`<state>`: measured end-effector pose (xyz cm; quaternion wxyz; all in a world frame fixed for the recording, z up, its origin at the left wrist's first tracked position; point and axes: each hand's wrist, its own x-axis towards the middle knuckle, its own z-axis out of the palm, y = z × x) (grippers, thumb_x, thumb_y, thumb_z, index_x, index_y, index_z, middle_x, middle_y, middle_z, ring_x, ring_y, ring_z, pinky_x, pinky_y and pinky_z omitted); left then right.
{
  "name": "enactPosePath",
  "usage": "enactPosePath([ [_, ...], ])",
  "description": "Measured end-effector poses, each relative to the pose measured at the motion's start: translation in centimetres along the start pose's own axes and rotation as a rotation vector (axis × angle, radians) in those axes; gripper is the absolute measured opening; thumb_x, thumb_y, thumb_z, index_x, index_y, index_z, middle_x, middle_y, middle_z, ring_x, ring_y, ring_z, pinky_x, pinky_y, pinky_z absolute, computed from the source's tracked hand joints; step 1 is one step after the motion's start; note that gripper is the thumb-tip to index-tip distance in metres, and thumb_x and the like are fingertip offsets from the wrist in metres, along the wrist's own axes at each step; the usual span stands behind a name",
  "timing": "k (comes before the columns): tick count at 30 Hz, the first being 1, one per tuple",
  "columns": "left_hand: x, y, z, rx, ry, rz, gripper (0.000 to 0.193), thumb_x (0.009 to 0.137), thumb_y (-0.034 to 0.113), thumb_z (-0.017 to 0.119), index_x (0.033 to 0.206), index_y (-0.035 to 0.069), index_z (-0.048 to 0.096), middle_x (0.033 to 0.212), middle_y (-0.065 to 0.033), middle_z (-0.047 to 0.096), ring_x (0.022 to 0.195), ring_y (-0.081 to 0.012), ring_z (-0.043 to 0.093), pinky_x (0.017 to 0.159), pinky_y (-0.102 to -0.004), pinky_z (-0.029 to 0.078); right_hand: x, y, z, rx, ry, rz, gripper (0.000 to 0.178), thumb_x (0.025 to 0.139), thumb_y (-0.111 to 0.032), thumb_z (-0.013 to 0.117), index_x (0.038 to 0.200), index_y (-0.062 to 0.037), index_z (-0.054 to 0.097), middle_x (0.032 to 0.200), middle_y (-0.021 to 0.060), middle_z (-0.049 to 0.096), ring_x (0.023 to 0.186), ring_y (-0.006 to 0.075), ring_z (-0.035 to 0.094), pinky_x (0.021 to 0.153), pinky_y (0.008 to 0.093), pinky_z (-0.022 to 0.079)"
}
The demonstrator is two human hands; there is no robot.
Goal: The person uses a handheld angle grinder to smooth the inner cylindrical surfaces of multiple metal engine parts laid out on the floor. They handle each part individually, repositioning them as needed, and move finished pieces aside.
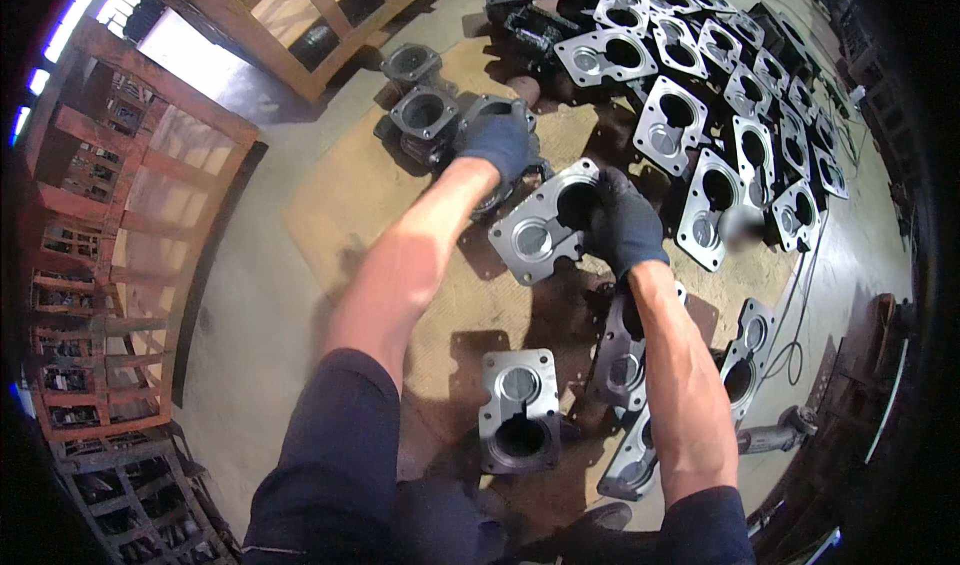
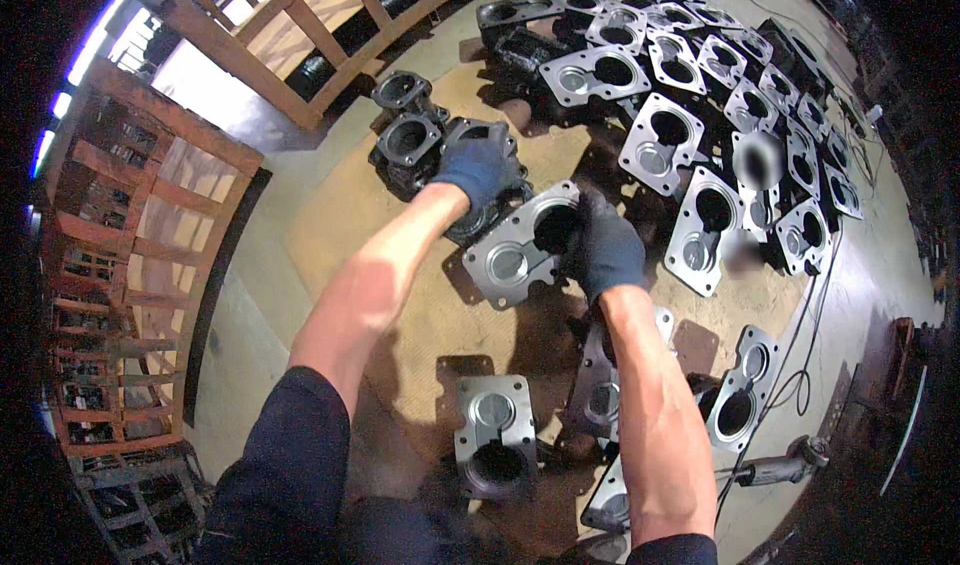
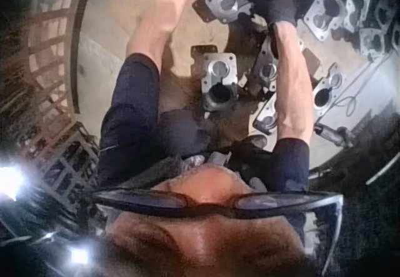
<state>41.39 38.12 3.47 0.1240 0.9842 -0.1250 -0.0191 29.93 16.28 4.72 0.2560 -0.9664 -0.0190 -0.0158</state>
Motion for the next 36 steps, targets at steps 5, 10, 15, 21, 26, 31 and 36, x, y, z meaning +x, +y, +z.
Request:
enactPosePath([
  [5,-1.4,-1.0,-1.0,0.029,0.064,0.118,0.053,0.094,0.037,0.060,0.141,0.013,0.052,0.119,-0.0216,0.066,0.111,-0.0399,0.065,0.097,-0.0474,0.050,-0.1,2.2,-0.8,0.008,-0.045,0.006,0.049,0.084,-0.021,0.071,0.129,-0.0135,0.056,0.113,0.0211,0.070,0.105,0.0424,0.067,0.086,0.0503,0.055],
  [10,-4.3,-2.8,-2.8,-0.073,0.031,0.211,0.045,0.094,0.028,0.062,0.138,0.017,0.057,0.120,-0.0217,0.066,0.103,-0.0420,0.066,0.091,-0.0498,0.053,-0.7,0.6,-1.9,0.022,-0.082,0.020,0.035,0.091,-0.019,0.062,0.125,-0.0174,0.060,0.111,0.0207,0.070,0.102,0.0420,0.068,0.084,0.0504,0.055],
  [15,-7.2,-0.6,-3.8,0.037,-0.001,0.204,0.049,0.093,0.028,0.063,0.141,0.020,0.055,0.102,-0.0230,0.071,0.089,-0.0430,0.069,0.083,-0.0518,0.054,-0.1,1.3,-0.4,-0.003,-0.084,0.060,0.043,0.086,-0.013,0.061,0.129,-0.0206,0.059,0.110,0.0220,0.070,0.100,0.0441,0.068,0.083,0.0518,0.055],
  [21,-15.5,-2.6,-5.6,-0.125,-0.029,0.354,0.052,0.091,0.027,0.065,0.140,0.018,0.055,0.098,-0.0227,0.070,0.089,-0.0426,0.068,0.080,-0.0505,0.055,0.3,2.3,0.0,-0.022,-0.081,0.041,0.046,0.084,-0.011,0.063,0.129,-0.0204,0.061,0.108,0.0221,0.071,0.101,0.0446,0.067,0.085,0.0510,0.054],
  [26,-20.1,-4.0,-8.3,-0.114,-0.418,0.254,0.031,0.086,0.026,0.066,0.115,0.014,0.071,0.092,-0.0171,0.072,0.084,-0.0393,0.070,0.078,-0.0472,0.056,-0.1,2.3,-0.5,-0.006,-0.042,-0.054,0.049,0.083,-0.008,0.065,0.131,-0.0185,0.061,0.112,0.0215,0.071,0.104,0.0424,0.068,0.088,0.0489,0.054],
  [31,-20.8,-5.1,-5.8,-0.007,-0.848,0.208,0.031,0.081,0.034,0.069,0.098,0.009,0.076,0.096,-0.0188,0.073,0.092,-0.0361,0.071,0.082,-0.0456,0.055,0.1,0.5,-2.5,-0.131,-0.116,-0.039,0.042,0.086,-0.012,0.064,0.127,-0.0186,0.064,0.112,0.0212,0.071,0.105,0.0404,0.068,0.090,0.0472,0.054],
  [36,-16.6,-3.2,-2.7,0.258,-1.116,0.246,0.029,0.078,0.029,0.074,0.096,0.007,0.078,0.091,-0.0197,0.074,0.080,-0.0335,0.072,0.070,-0.0445,0.056,0.0,-0.1,-5.3,-0.131,-0.015,-0.167,0.043,0.085,-0.025,0.069,0.125,-0.0084,0.067,0.116,0.0204,0.071,0.110,0.0388,0.067,0.096,0.0457,0.053],
])
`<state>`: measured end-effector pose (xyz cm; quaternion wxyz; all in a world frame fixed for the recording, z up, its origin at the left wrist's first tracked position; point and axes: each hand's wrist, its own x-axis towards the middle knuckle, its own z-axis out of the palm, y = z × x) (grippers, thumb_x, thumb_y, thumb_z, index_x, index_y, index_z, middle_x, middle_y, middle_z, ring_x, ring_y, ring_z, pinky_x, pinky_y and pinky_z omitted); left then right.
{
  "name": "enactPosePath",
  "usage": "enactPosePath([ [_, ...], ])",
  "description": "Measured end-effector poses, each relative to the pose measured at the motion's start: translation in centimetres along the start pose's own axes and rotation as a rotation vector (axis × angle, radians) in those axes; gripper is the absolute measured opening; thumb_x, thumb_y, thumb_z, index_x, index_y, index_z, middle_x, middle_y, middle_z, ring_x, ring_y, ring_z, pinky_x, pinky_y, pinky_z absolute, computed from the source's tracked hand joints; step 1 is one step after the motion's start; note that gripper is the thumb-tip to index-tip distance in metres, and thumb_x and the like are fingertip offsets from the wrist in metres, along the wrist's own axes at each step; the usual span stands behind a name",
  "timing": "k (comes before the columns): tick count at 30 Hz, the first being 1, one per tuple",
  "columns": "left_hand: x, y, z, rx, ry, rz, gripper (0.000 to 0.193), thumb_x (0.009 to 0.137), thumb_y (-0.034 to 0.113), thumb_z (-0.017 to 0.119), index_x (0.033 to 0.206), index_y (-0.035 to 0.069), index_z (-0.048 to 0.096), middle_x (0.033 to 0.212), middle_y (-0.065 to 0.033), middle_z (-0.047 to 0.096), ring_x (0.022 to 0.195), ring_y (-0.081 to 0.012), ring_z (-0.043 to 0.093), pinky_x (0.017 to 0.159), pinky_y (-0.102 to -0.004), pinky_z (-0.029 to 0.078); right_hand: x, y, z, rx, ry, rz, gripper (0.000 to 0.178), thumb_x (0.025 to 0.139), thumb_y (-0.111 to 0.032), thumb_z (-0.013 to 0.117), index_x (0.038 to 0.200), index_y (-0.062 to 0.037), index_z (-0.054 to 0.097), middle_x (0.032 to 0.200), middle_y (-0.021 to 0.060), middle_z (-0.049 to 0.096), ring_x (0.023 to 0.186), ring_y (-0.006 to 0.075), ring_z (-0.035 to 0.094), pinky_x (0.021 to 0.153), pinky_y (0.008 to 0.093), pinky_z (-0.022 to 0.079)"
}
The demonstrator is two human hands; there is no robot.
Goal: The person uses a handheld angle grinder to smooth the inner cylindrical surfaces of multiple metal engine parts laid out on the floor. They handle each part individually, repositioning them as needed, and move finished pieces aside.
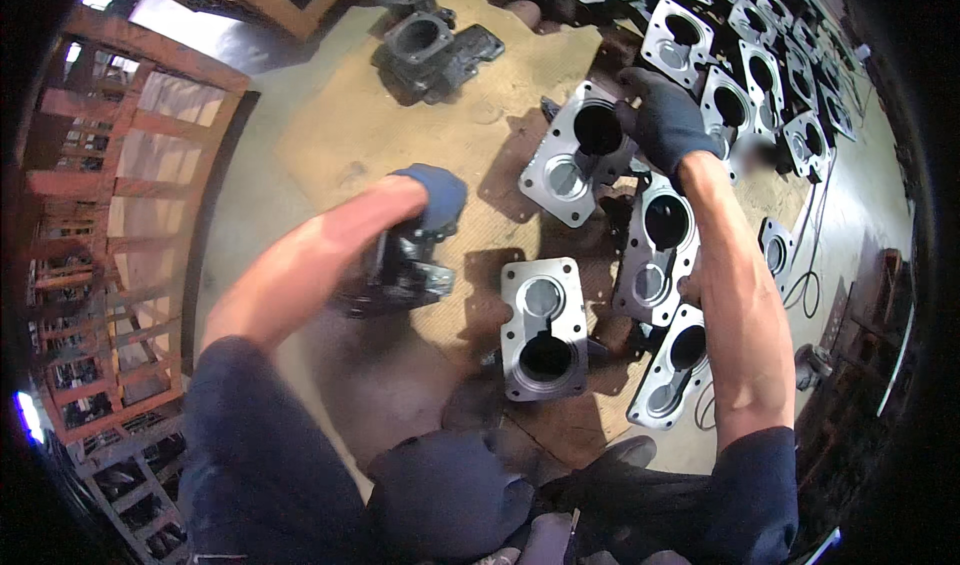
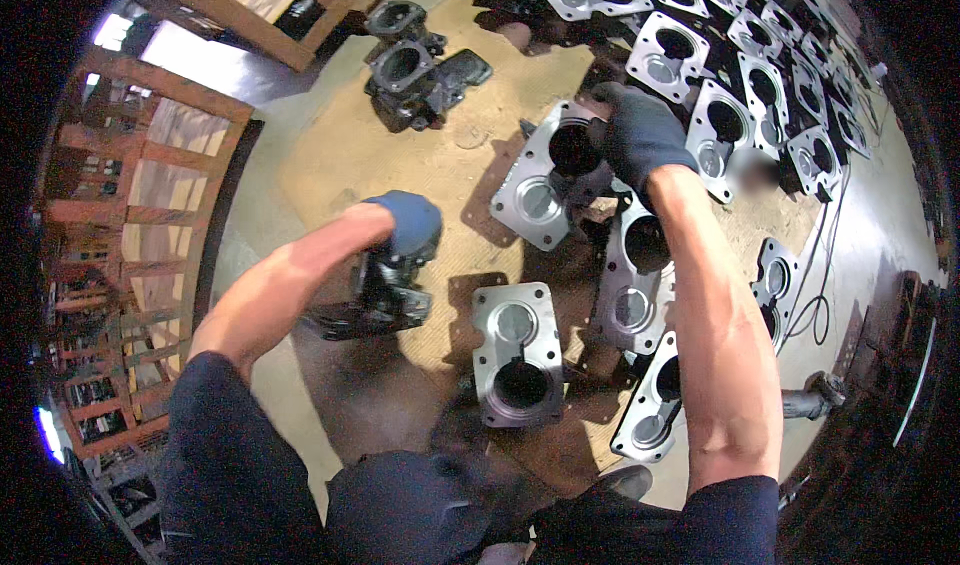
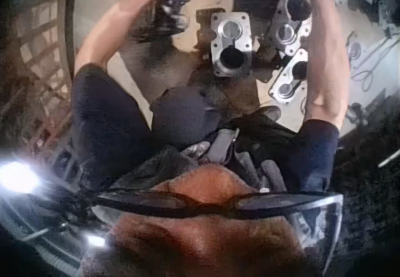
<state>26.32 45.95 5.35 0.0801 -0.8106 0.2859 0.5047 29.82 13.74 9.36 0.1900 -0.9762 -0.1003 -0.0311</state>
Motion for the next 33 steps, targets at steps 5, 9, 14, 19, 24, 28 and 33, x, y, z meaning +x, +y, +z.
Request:
enactPosePath([
  [5,-0.5,0.4,2.2,-0.207,0.330,-0.104,0.038,0.091,0.040,0.064,0.110,0.009,0.076,0.105,-0.0221,0.073,0.100,-0.0377,0.071,0.090,-0.0462,0.054,-1.9,-2.4,-2.5,0.131,0.057,-0.072,0.044,0.086,-0.031,0.071,0.123,-0.0088,0.067,0.119,0.0203,0.070,0.109,0.0403,0.067,0.095,0.0454,0.053],
  [9,-8.5,-0.6,5.4,-0.738,0.790,0.098,0.072,0.093,0.047,0.070,0.146,0.004,0.048,0.141,-0.0247,0.057,0.131,-0.0352,0.057,0.109,-0.0414,0.046,-5.1,-0.7,-3.2,0.144,0.026,0.061,0.045,0.087,-0.030,0.072,0.125,-0.0065,0.067,0.118,0.0198,0.071,0.107,0.0359,0.070,0.092,0.0420,0.055],
  [14,-11.3,5.1,17.7,-0.528,1.181,0.174,0.081,0.081,0.035,0.086,0.144,0.001,0.047,0.139,-0.0184,0.057,0.131,-0.0333,0.055,0.110,-0.0447,0.046,-5.1,4.1,-3.8,0.391,0.058,0.032,0.037,0.092,-0.025,0.074,0.120,-0.0019,0.068,0.109,0.0166,0.075,0.096,0.0238,0.072,0.086,0.0348,0.055],
  [19,-6.0,5.8,16.5,-0.191,1.187,-0.150,0.065,0.082,0.044,0.074,0.130,0.004,0.060,0.134,-0.0191,0.061,0.124,-0.0369,0.058,0.112,-0.0493,0.042,-4.3,1.5,-6.1,0.342,0.128,-0.001,0.037,0.093,-0.023,0.073,0.118,0.0038,0.067,0.109,0.0164,0.074,0.097,0.0215,0.070,0.086,0.0340,0.055],
  [24,-7.5,2.8,14.0,-0.290,1.102,-0.116,0.063,0.086,0.051,0.066,0.131,0.007,0.061,0.132,-0.0183,0.064,0.113,-0.0392,0.065,0.119,-0.0555,0.028,-6.6,3.6,-7.2,0.359,0.040,0.034,0.039,0.095,-0.028,0.072,0.120,0.0012,0.068,0.115,0.0183,0.073,0.103,0.0270,0.070,0.091,0.0367,0.053],
  [28,-5.6,-4.9,12.2,-1.118,0.973,0.141,0.049,0.095,0.047,0.067,0.111,0.001,0.068,0.098,-0.0130,0.074,0.088,-0.0239,0.070,0.076,-0.0375,0.054,-8.0,3.9,-6.5,0.432,0.030,0.143,0.038,0.095,-0.026,0.072,0.120,0.0015,0.068,0.112,0.0161,0.074,0.098,0.0216,0.071,0.089,0.0332,0.054],
  [33,-2.0,-6.7,6.4,-0.967,1.226,-0.412,0.054,0.094,0.051,0.063,0.101,-0.002,0.069,0.090,-0.0259,0.071,0.092,-0.0356,0.071,0.080,-0.0446,0.052,-7.2,4.0,-4.6,0.455,-0.017,0.108,0.041,0.093,-0.026,0.074,0.122,0.0021,0.067,0.117,0.0203,0.073,0.104,0.0248,0.070,0.091,0.0353,0.054],
])
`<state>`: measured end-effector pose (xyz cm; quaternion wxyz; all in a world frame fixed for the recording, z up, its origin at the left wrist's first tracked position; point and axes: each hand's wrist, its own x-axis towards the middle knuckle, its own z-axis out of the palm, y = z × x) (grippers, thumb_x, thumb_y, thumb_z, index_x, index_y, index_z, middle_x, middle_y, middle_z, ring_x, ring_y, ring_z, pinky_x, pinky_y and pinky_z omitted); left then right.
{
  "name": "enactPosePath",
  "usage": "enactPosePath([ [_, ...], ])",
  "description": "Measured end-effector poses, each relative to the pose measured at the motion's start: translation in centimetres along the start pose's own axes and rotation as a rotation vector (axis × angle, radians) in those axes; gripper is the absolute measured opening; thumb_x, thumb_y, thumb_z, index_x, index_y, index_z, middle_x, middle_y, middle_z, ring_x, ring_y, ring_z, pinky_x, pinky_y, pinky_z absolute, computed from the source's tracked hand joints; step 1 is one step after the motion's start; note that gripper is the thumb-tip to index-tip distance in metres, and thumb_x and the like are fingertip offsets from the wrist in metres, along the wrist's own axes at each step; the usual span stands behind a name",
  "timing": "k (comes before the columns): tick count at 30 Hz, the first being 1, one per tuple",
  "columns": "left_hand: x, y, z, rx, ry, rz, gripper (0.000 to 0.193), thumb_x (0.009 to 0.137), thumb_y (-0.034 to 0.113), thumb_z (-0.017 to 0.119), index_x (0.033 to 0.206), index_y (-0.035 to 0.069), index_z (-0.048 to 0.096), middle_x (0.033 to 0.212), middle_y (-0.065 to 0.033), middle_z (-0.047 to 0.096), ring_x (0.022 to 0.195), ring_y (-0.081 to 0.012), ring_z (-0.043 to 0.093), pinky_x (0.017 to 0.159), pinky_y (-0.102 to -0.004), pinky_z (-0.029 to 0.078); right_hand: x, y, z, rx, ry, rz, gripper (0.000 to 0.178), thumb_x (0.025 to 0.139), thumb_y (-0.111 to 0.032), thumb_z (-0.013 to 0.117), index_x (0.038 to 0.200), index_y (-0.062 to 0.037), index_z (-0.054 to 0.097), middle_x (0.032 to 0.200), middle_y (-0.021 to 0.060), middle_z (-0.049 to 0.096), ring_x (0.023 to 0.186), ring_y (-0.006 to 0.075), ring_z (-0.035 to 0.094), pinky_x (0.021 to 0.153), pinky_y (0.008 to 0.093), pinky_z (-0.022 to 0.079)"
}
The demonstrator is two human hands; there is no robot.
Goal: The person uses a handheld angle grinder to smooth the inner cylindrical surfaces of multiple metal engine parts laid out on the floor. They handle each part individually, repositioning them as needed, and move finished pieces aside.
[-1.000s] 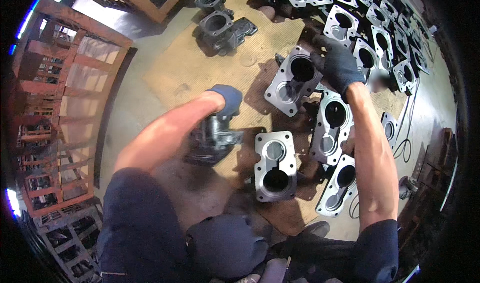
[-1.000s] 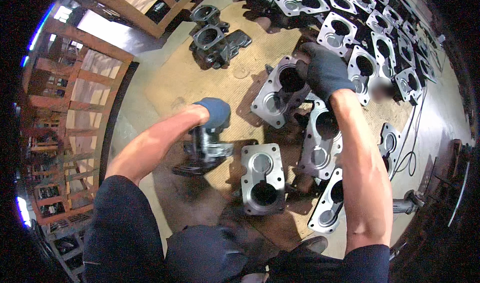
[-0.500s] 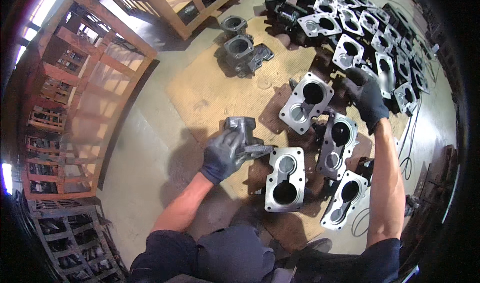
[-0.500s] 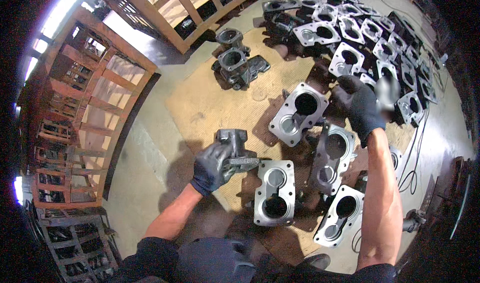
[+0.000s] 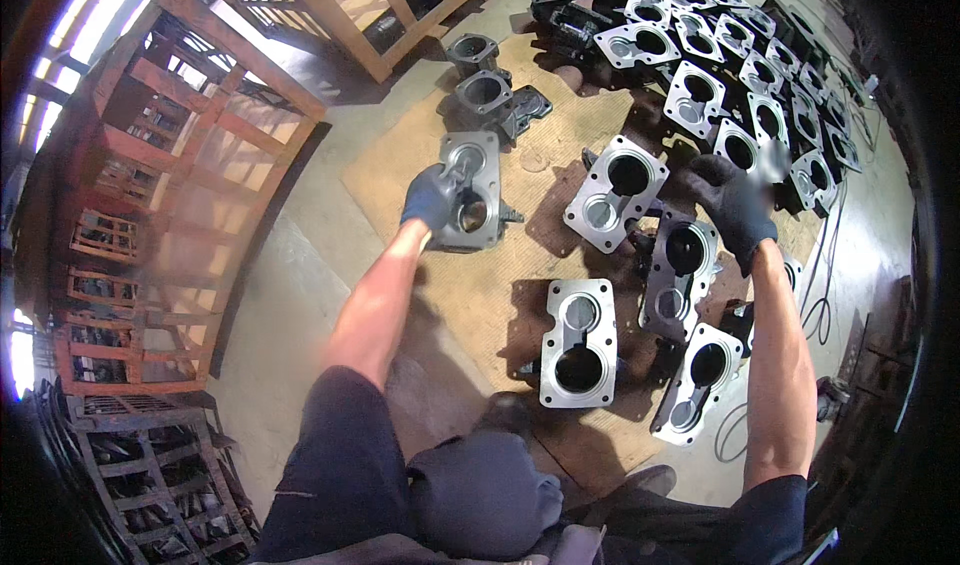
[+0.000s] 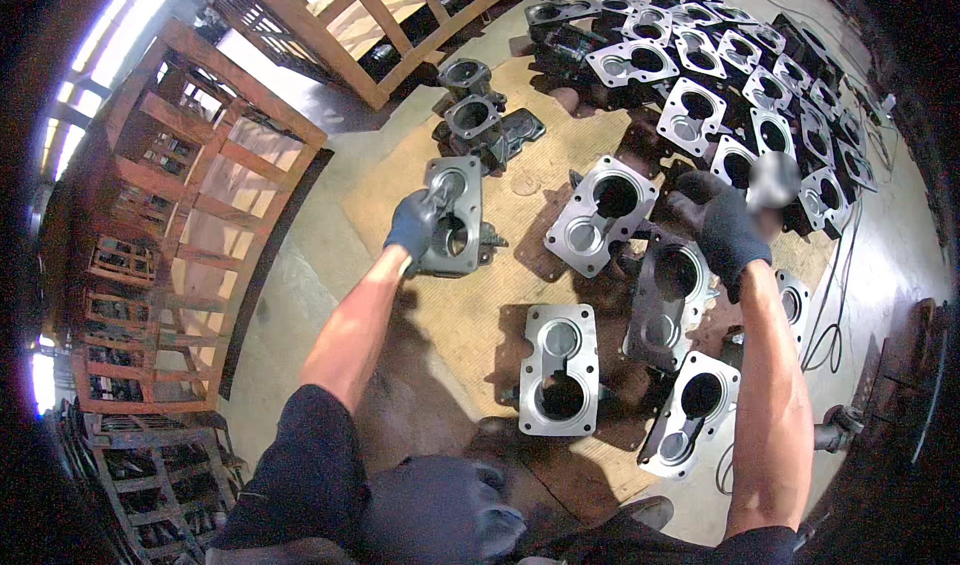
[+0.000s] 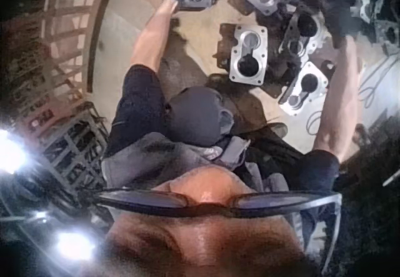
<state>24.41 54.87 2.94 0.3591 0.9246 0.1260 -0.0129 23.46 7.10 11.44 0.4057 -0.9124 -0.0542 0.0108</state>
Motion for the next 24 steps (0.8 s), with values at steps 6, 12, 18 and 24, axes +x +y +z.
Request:
enactPosePath([
  [6,2.2,-3.3,-0.8,-0.497,-0.421,0.081,0.067,0.092,0.038,0.073,0.141,0.002,0.048,0.130,-0.0122,0.063,0.111,-0.0190,0.062,0.093,-0.0342,0.051,-0.6,-0.2,3.9,0.008,-0.034,0.069,0.032,0.092,-0.020,0.071,0.113,0.0028,0.067,0.104,0.0156,0.075,0.095,0.0220,0.070,0.086,0.0352,0.055],
  [12,0.3,-1.3,-2.8,0.012,-0.462,-0.176,0.039,0.088,0.035,0.073,0.110,0.004,0.073,0.097,-0.0122,0.074,0.089,-0.0211,0.070,0.081,-0.0352,0.054,-0.2,-1.3,4.6,-0.117,-0.043,0.120,0.040,0.089,-0.022,0.072,0.120,0.0028,0.066,0.109,0.0196,0.074,0.101,0.0315,0.072,0.091,0.0375,0.056],
  [18,-3.6,-5.5,-0.8,-0.059,-0.288,-0.003,0.041,0.089,0.039,0.073,0.111,0.005,0.072,0.102,-0.0161,0.075,0.091,-0.0219,0.071,0.083,-0.0379,0.054,1.5,-0.1,7.2,-0.234,0.088,0.026,0.035,0.083,-0.029,0.074,0.105,-0.0022,0.071,0.104,0.0230,0.071,0.099,0.0418,0.068,0.090,0.0460,0.054],
  [24,-7.0,-1.1,1.6,0.096,-0.596,0.252,0.041,0.079,0.033,0.074,0.107,0.004,0.068,0.092,-0.0220,0.072,0.083,-0.0374,0.071,0.075,-0.0434,0.055,2.3,0.6,7.7,-0.249,0.167,-0.048,0.033,0.081,-0.025,0.077,0.105,-0.0035,0.070,0.098,0.0186,0.069,0.093,0.0380,0.067,0.083,0.0447,0.054],
])
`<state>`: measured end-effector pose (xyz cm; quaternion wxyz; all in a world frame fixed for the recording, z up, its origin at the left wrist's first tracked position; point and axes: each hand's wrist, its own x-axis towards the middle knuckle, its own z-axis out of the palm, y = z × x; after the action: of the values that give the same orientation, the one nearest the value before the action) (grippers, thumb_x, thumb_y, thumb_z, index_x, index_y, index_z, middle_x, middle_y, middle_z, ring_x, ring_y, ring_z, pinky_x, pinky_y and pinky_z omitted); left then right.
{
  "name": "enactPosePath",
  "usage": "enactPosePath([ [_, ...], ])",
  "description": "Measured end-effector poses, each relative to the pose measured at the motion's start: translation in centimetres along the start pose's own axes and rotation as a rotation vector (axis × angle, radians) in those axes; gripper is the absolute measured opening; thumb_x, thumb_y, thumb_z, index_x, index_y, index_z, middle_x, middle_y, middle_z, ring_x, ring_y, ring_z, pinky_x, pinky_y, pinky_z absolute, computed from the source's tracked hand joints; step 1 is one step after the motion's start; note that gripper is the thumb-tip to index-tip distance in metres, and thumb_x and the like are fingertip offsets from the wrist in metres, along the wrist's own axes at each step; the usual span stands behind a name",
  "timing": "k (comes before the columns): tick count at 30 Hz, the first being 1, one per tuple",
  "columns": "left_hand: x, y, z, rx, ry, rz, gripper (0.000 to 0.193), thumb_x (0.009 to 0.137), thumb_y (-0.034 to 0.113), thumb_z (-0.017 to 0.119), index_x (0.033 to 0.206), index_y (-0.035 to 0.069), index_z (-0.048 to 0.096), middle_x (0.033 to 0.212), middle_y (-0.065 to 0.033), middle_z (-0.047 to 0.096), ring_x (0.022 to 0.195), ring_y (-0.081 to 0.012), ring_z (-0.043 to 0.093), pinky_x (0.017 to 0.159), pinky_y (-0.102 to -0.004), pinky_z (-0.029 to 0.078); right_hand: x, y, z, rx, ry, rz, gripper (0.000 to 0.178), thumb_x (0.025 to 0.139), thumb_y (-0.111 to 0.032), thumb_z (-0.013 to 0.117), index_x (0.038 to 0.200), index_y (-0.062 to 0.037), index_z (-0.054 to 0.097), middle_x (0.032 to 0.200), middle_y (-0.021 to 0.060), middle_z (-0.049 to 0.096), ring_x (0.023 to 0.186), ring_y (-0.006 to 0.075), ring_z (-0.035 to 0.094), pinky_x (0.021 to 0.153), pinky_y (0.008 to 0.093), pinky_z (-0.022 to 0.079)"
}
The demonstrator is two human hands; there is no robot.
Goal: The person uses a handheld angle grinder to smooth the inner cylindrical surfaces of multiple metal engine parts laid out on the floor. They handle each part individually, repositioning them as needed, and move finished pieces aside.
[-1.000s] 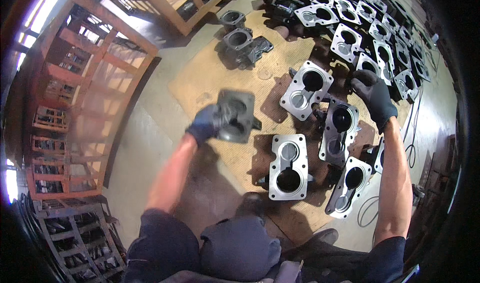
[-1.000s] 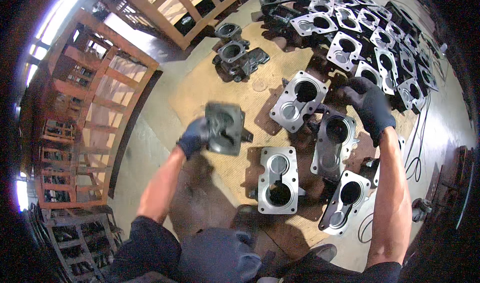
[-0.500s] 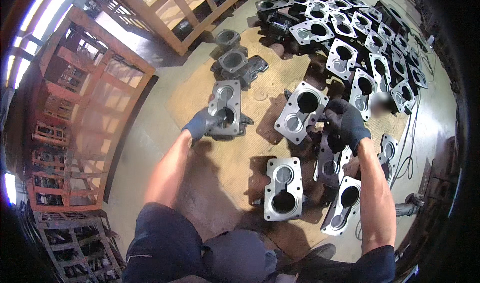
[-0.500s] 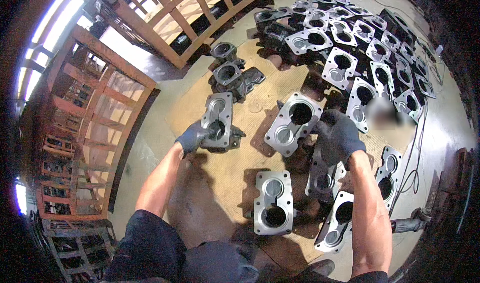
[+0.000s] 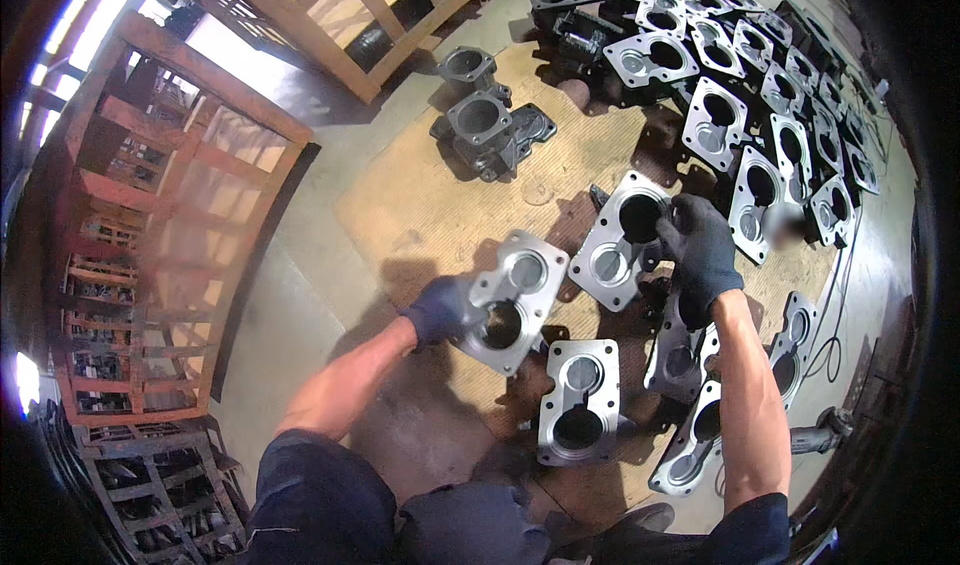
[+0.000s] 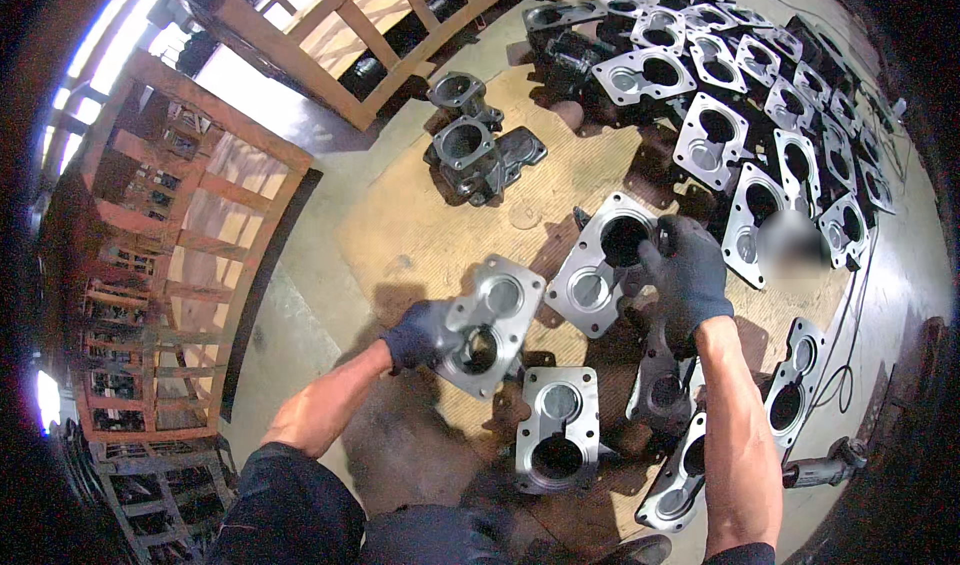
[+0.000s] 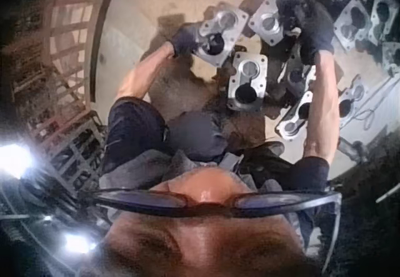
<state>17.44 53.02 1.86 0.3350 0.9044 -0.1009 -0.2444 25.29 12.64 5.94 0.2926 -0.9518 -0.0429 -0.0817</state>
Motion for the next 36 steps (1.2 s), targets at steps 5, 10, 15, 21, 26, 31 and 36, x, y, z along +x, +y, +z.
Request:
enactPosePath([
  [5,-1.2,1.1,-0.4,-0.018,-0.156,0.105,0.056,0.083,0.042,0.075,0.125,0.007,0.062,0.104,-0.0183,0.073,0.098,-0.0388,0.070,0.089,-0.0418,0.054,1.3,-1.3,1.0,-0.017,-0.043,-0.053,0.044,0.081,-0.029,0.076,0.116,-0.0030,0.068,0.109,0.0195,0.069,0.103,0.0380,0.066,0.093,0.0446,0.052],
  [10,8.9,6.0,-9.9,0.264,0.537,0.297,0.071,0.084,0.040,0.077,0.138,0.001,0.054,0.121,-0.0261,0.066,0.113,-0.0395,0.066,0.098,-0.0459,0.052,0.9,-2.1,2.2,-0.124,-0.052,-0.041,0.058,0.082,-0.034,0.073,0.129,-0.0037,0.060,0.130,0.0203,0.062,0.120,0.0395,0.059,0.102,0.0459,0.049],
  [15,19.7,5.6,-11.5,0.696,0.386,-0.154,0.081,0.088,0.044,0.067,0.149,-0.002,0.039,0.108,-0.0267,0.071,0.100,-0.0408,0.069,0.091,-0.0470,0.053,0.7,-2.4,4.2,-0.286,-0.062,-0.082,0.066,0.083,-0.035,0.073,0.141,-0.0111,0.051,0.140,0.0170,0.055,0.127,0.0399,0.054,0.104,0.0491,0.047],
  [21,19.9,5.1,-10.3,0.437,0.602,-0.098,0.059,0.091,0.036,0.067,0.138,0.002,0.055,0.106,-0.0193,0.073,0.100,-0.0368,0.070,0.085,-0.0476,0.054,0.4,-1.9,3.8,-0.245,-0.018,-0.071,0.063,0.087,-0.028,0.069,0.144,-0.0119,0.049,0.145,0.0177,0.053,0.132,0.0424,0.050,0.107,0.0515,0.044],
  [26,17.9,-2.9,-11.0,-1.088,0.482,0.021,0.020,0.095,0.017,0.061,0.095,0.001,0.073,0.081,-0.0060,0.069,0.073,-0.0125,0.063,0.067,-0.0313,0.053,0.4,-1.4,4.1,-0.236,-0.019,-0.080,0.062,0.086,-0.027,0.069,0.143,-0.0118,0.050,0.146,0.0179,0.052,0.133,0.0424,0.049,0.109,0.0515,0.043],
  [31,15.1,-9.1,-12.1,-0.433,0.651,-0.205,0.040,0.103,0.035,0.059,0.114,-0.001,0.071,0.101,-0.0119,0.076,0.089,-0.0200,0.071,0.082,-0.0341,0.055,0.2,-1.7,4.6,-0.233,0.003,-0.119,0.061,0.086,-0.028,0.067,0.143,-0.0114,0.051,0.146,0.0177,0.052,0.130,0.0425,0.052,0.108,0.0524,0.044],
  [36,15.4,7.0,-12.7,0.443,0.612,0.011,0.062,0.087,0.052,0.070,0.124,0.003,0.067,0.121,-0.0242,0.069,0.113,-0.0365,0.067,0.096,-0.0465,0.052,0.0,-0.9,4.9,-0.329,0.032,-0.109,0.059,0.086,-0.027,0.066,0.141,-0.0106,0.052,0.146,0.0172,0.052,0.130,0.0426,0.052,0.107,0.0514,0.045],
])
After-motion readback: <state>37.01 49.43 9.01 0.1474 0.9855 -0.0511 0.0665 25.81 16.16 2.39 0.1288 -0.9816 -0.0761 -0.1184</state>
